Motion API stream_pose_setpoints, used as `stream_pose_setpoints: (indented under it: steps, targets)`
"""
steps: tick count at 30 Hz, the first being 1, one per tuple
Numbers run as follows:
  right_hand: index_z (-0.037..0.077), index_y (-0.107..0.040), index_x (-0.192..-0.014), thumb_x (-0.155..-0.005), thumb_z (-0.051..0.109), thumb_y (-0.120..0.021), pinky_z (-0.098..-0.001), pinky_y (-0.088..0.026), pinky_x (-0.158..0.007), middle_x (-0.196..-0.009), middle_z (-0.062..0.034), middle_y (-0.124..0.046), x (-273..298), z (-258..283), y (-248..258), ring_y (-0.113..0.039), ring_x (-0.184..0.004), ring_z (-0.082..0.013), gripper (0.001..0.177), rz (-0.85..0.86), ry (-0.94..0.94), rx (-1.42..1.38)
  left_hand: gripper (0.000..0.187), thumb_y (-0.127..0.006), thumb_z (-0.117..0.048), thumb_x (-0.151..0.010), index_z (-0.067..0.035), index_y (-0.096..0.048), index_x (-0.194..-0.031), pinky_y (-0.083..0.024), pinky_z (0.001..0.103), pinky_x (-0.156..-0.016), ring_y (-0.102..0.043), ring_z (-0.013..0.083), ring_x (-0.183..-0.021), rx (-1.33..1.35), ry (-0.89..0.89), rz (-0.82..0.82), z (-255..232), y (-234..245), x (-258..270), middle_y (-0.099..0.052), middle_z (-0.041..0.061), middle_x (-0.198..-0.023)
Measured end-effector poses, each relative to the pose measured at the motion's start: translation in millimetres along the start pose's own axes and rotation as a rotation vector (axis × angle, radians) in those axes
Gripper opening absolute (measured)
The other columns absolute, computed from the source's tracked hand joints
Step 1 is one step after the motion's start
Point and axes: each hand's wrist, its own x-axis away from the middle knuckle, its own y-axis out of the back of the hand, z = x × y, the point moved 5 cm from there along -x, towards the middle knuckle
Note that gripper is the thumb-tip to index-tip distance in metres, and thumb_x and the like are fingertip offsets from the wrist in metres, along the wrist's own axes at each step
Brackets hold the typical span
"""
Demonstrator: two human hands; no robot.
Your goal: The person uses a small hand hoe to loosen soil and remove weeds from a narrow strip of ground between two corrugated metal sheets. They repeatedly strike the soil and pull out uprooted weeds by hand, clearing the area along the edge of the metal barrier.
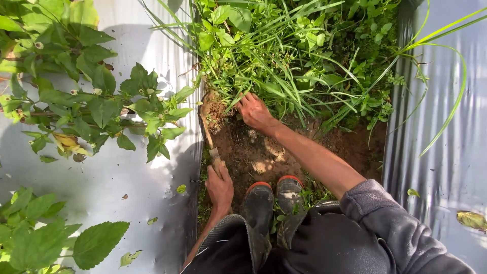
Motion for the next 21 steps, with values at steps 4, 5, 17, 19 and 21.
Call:
stream_pose_setpoints:
  steps: [4, 5, 17, 19, 21]
  targets:
    - [0.012, -0.053, -0.128, -0.111, 0.030, -0.014, -0.0375, -0.039, -0.107, -0.131, -0.0074, -0.054, 2, 6, 34, -0.047, -0.130, -0.0255, 0.045, 0.196, -0.171, -0.208, 0.044, -0.043, -0.042, -0.117, -0.001, -0.057, -0.117, -0.042, 0.034, -0.042, -0.056, 0.0232, -0.049, 0.041, -0.003, -0.006, -13, 9, 5, -0.058, 0.017, -0.068]
    - [0.011, -0.049, -0.119, -0.111, 0.026, -0.017, -0.0334, -0.039, -0.102, -0.124, -0.0056, -0.050, 3, 10, 56, -0.047, -0.121, -0.0233, 0.036, 0.117, -0.152, -0.306, 0.044, -0.042, -0.044, -0.117, -0.002, -0.057, -0.120, -0.046, 0.034, -0.044, -0.060, 0.0237, -0.052, 0.024, 0.036, 0.020, -3, 7, 14, -0.061, 0.017, -0.072]
    - [0.011, -0.052, -0.099, -0.109, 0.022, -0.035, -0.0342, -0.041, -0.086, -0.104, -0.0060, -0.043, 16, -9, 28, -0.044, -0.101, -0.0263, 0.023, -0.107, 0.118, 0.100, 0.070, -0.043, -0.050, -0.114, 0.007, -0.038, -0.154, -0.066, 0.051, -0.058, -0.075, 0.0436, -0.090, -0.047, 0.169, 0.085, 80, -13, 48, -0.067, 0.035, -0.109]
    - [0.010, -0.051, -0.098, -0.109, 0.020, -0.035, -0.0344, -0.041, -0.088, -0.103, -0.0082, -0.044, 17, -1, 54, -0.045, -0.100, -0.0276, 0.022, -0.125, 0.127, 0.091, 0.071, -0.045, -0.050, -0.114, 0.008, -0.038, -0.154, -0.067, 0.054, -0.062, -0.074, 0.0469, -0.095, -0.040, 0.160, 0.073, 74, -14, 42, -0.066, 0.037, -0.113]
    - [0.008, -0.050, -0.098, -0.108, 0.019, -0.036, -0.0347, -0.041, -0.090, -0.103, -0.0104, -0.045, 16, 7, 68, -0.046, -0.100, -0.0288, 0.021, -0.143, 0.134, 0.081, 0.072, -0.046, -0.050, -0.113, 0.009, -0.038, -0.154, -0.067, 0.056, -0.065, -0.072, 0.0502, -0.101, -0.034, 0.151, 0.063, 56, -10, 33, -0.064, 0.039, -0.118]
